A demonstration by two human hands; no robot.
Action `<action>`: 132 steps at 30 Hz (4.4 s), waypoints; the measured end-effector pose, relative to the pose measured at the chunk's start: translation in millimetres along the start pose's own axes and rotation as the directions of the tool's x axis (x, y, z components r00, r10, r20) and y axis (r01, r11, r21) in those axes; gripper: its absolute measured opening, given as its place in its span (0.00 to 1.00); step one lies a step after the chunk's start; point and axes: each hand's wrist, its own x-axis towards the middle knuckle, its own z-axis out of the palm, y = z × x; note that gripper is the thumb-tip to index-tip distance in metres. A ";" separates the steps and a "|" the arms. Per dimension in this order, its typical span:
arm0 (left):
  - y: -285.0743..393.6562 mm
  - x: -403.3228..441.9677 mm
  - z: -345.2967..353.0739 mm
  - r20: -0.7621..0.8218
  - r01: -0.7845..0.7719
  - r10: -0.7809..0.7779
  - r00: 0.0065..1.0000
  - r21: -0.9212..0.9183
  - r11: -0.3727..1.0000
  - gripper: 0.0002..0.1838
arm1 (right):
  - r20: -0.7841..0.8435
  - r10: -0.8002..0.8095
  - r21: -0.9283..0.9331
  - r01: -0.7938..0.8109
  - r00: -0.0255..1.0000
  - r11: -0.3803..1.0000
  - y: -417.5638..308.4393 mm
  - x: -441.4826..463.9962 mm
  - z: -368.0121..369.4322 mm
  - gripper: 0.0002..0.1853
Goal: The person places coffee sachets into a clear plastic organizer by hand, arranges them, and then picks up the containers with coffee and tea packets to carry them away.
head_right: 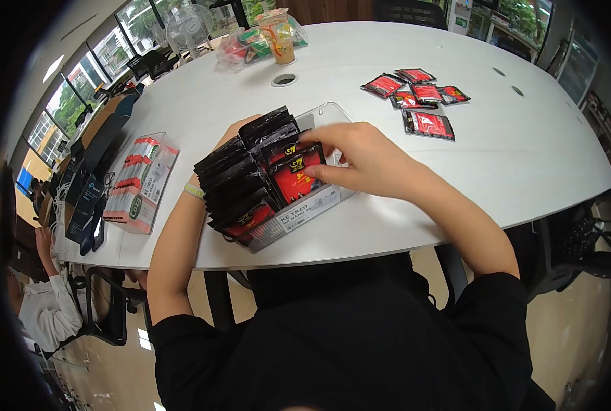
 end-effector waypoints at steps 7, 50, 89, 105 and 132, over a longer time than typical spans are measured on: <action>0.4 -1.3 0.9 0.001 0.034 -0.034 0.999 -0.137 0.990 0.18 | -0.224 -0.024 0.123 0.052 0.974 0.991 -3.5 5.7 12.5 0.42; 0.0 -0.6 0.6 -0.006 -0.038 0.038 0.999 0.073 0.997 0.19 | -0.556 0.204 0.210 -0.101 0.806 0.972 40.0 -23.4 -71.1 0.13; 2.4 1.0 -0.8 -0.003 0.046 -0.045 0.999 0.070 0.996 0.20 | -0.315 -0.099 0.096 0.135 0.944 0.986 1.5 -6.2 -13.3 0.13; 4.3 -1.1 -0.3 -0.010 0.022 -0.021 1.000 0.107 0.994 0.19 | -0.312 0.379 -0.497 -0.489 0.871 0.716 172.8 27.3 -31.9 0.22; -0.5 -0.2 -0.3 -0.027 -0.007 0.010 1.000 0.091 0.996 0.17 | -0.515 0.337 0.516 -0.029 0.788 0.856 91.0 18.5 -49.2 0.12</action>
